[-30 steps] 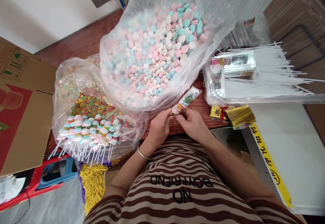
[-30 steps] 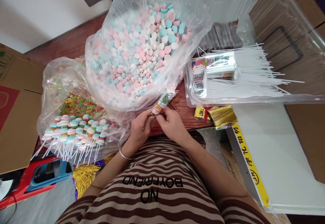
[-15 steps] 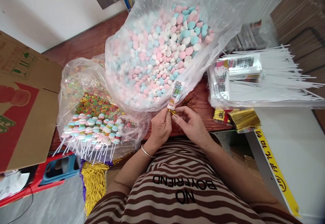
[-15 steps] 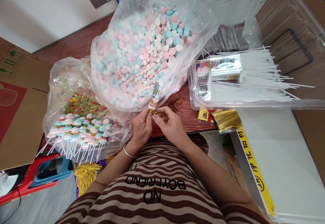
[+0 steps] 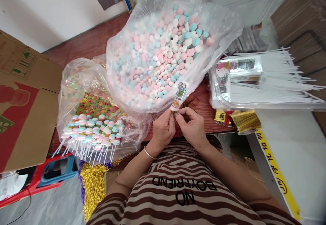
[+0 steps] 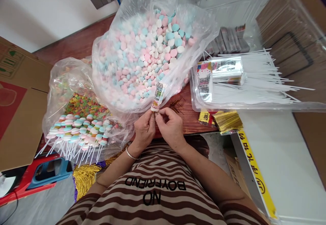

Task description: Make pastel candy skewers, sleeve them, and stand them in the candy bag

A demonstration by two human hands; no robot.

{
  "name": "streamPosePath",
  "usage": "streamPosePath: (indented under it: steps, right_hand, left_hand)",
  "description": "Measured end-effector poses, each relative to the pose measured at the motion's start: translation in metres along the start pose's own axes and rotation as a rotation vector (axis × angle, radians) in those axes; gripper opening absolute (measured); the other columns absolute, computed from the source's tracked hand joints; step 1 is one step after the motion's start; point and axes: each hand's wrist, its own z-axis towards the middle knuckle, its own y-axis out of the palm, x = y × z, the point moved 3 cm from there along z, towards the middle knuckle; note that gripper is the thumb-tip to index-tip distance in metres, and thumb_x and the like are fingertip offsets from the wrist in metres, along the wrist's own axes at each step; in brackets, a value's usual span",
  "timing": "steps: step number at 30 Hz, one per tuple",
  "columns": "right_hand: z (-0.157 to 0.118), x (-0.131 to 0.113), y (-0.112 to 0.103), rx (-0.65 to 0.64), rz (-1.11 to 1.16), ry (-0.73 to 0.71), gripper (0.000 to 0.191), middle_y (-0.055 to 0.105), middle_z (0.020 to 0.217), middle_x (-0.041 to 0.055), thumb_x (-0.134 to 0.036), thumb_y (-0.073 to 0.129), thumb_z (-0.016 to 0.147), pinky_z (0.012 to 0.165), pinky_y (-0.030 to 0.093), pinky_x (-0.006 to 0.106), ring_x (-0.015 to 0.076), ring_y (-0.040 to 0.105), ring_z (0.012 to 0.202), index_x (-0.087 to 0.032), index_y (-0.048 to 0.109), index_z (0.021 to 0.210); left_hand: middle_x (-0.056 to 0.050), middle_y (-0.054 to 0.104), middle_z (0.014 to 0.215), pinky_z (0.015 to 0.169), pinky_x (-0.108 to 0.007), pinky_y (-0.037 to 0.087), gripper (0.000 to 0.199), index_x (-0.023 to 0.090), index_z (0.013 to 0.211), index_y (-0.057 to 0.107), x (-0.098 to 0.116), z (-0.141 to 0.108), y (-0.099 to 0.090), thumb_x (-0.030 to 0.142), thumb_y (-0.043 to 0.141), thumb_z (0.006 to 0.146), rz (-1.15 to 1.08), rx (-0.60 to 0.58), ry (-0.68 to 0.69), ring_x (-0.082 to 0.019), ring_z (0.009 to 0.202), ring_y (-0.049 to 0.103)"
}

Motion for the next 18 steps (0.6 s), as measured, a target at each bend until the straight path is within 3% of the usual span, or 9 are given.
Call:
streamPosePath:
  steps: [3, 6, 9, 11, 12, 13, 15, 16, 18]
  right_hand:
    - [0.003, 0.005, 0.002, -0.117, 0.273, 0.162, 0.030, 0.050, 0.062, -0.0051, -0.049, 0.073, 0.081, 0.049, 0.036, 0.026, 0.0110, 0.038, 0.051, -0.023, 0.058, 0.074]
    - [0.002, -0.007, 0.003, -0.386, 0.413, 0.250, 0.037, 0.047, 0.059, -0.0061, -0.054, 0.072, 0.080, 0.043, 0.033, 0.024, 0.0098, 0.035, 0.047, -0.023, 0.053, 0.073]
    - [0.004, -0.042, -0.012, -0.588, 0.163, -0.078, 0.028, 0.058, 0.067, -0.0007, -0.044, 0.064, 0.089, 0.055, 0.045, 0.028, 0.0141, 0.053, 0.060, -0.022, 0.057, 0.072]
    - [0.011, -0.068, -0.032, -0.492, -0.168, -0.409, 0.022, 0.064, 0.073, 0.0025, -0.034, 0.060, 0.093, 0.064, 0.048, 0.031, 0.0164, 0.058, 0.068, -0.023, 0.063, 0.074]
    - [0.014, -0.080, -0.043, -0.381, -0.327, -0.559, 0.019, 0.067, 0.075, 0.0036, -0.029, 0.060, 0.093, 0.066, 0.047, 0.032, 0.0170, 0.058, 0.070, -0.024, 0.066, 0.076]
    - [0.016, -0.091, -0.052, -0.262, -0.459, -0.702, 0.016, 0.069, 0.078, 0.0044, -0.025, 0.061, 0.093, 0.066, 0.046, 0.033, 0.0177, 0.059, 0.072, -0.025, 0.068, 0.079]
    - [0.011, -0.106, -0.064, -0.105, -0.627, -0.982, 0.011, 0.074, 0.086, 0.0042, -0.019, 0.065, 0.091, 0.065, 0.044, 0.035, 0.0186, 0.060, 0.074, -0.028, 0.072, 0.090]
    - [0.004, -0.110, -0.064, -0.095, -0.653, -1.120, 0.014, 0.075, 0.090, 0.0029, -0.017, 0.068, 0.090, 0.064, 0.043, 0.035, 0.0185, 0.061, 0.075, -0.030, 0.073, 0.095]
    - [-0.015, -0.108, -0.054, -0.224, -0.641, -1.306, 0.019, 0.076, 0.094, -0.0002, -0.018, 0.071, 0.089, 0.061, 0.043, 0.033, 0.0175, 0.062, 0.075, -0.033, 0.072, 0.100]
  left_hand:
    - [-0.012, 0.076, 0.112, 0.089, -0.035, 0.059, 0.034, 0.018, 0.129, 0.066, -0.007, 0.005, -0.001, 0.023, 0.043, 0.104, -0.071, 0.014, 0.083, -0.020, 0.100, 0.072]
    - [-0.010, 0.074, 0.115, 0.093, -0.036, 0.058, 0.032, 0.022, 0.122, 0.070, -0.008, 0.019, -0.014, 0.022, 0.045, 0.103, -0.136, -0.037, 0.182, -0.019, 0.108, 0.070]
    - [-0.012, 0.068, 0.127, 0.097, -0.040, 0.057, 0.031, 0.022, 0.127, 0.067, 0.006, 0.031, -0.049, 0.029, 0.058, 0.098, -0.056, -0.005, 0.161, -0.022, 0.115, 0.066]
    - [-0.009, 0.072, 0.110, 0.082, -0.033, 0.059, 0.029, 0.022, 0.122, 0.067, 0.020, 0.029, -0.081, 0.031, 0.064, 0.095, -0.102, 0.159, 0.008, -0.017, 0.091, 0.069]
    - [-0.003, 0.070, 0.087, 0.068, -0.026, 0.057, 0.021, 0.022, 0.115, 0.068, 0.026, 0.025, -0.095, 0.031, 0.062, 0.097, -0.231, 0.237, -0.103, -0.013, 0.071, 0.065]
    - [0.002, 0.063, 0.066, 0.053, -0.021, 0.049, 0.017, 0.023, 0.106, 0.069, 0.032, 0.019, -0.101, 0.034, 0.058, 0.100, -0.418, 0.157, -0.192, -0.009, 0.053, 0.056]
    - [-0.002, 0.065, 0.062, 0.042, -0.022, 0.041, 0.043, 0.020, 0.100, 0.073, 0.048, 0.007, -0.092, 0.051, 0.043, 0.103, -0.747, -0.435, -0.372, -0.010, 0.043, 0.054]
    - [-0.008, 0.071, 0.072, 0.044, -0.025, 0.045, 0.061, 0.018, 0.110, 0.073, 0.055, 0.001, -0.087, 0.063, 0.033, 0.101, -0.844, -0.635, -0.435, -0.013, 0.047, 0.060]
    - [-0.016, 0.075, 0.080, 0.054, -0.032, 0.054, 0.093, 0.015, 0.121, 0.071, 0.060, 0.003, -0.081, 0.077, 0.008, 0.093, -0.937, -0.626, -0.451, -0.021, 0.061, 0.070]
